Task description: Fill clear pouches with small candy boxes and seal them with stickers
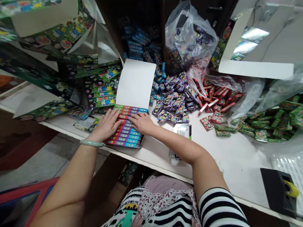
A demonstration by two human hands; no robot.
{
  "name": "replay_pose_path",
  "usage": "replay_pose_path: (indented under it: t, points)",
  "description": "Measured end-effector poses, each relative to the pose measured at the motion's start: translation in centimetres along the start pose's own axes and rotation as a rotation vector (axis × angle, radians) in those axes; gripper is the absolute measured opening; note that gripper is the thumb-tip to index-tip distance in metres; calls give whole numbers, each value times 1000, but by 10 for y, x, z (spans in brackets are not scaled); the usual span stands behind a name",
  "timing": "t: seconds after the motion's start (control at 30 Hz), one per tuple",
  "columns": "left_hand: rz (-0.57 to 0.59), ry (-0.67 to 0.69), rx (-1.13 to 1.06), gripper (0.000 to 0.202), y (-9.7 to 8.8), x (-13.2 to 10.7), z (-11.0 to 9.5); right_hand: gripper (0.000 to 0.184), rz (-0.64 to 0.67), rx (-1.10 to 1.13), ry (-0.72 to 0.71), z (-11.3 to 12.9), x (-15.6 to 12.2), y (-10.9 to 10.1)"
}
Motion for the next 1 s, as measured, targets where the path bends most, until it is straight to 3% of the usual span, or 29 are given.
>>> replay_pose_path:
  t: [0.17, 0.33, 0.5, 0.57, 0.63, 0.73, 0.83, 0.93, 1.0]
  points:
    - [78, -27, 41, 72, 6, 8, 10, 51, 8, -29, -9, -3, -10, 0]
    - [-89, 13, 11, 68, -11, -1, 1, 49, -55, 23, -1, -9, -23, -11]
    - [26, 90, 16, 56, -5, 1, -10, 48, 56, 97, -79, -16, -33, -3]
    - [-42, 126, -62, 53, -19, 3, -9, 49, -19, 212, -100, -30, -35, -13]
    - [-158, 170, -161, 53, -43, 6, -10, 52, -192, 369, -43, -59, -34, -35]
    - [-313, 209, -257, 46, -80, 18, -17, 62, -481, 668, 223, -123, -24, -70]
    - [-385, 266, -323, 36, -108, 45, -33, 66, -552, 1027, 427, -166, 3, -86]
    - [-460, 322, -355, 32, -130, 69, -49, 55, -557, 1182, 431, -169, 31, -91]
    - [-575, 362, -346, 27, -146, 67, -62, 47, -636, 1220, 338, -156, 40, -91]
Point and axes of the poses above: each hand's wrist, its own x-axis towards the middle knuckle, its own y-axis out of the palm, z = x × y, the point moved 6 cm from there along x, towards the middle knuckle, and after that the axes turned 11 degrees about z, right-handed, at the moved point
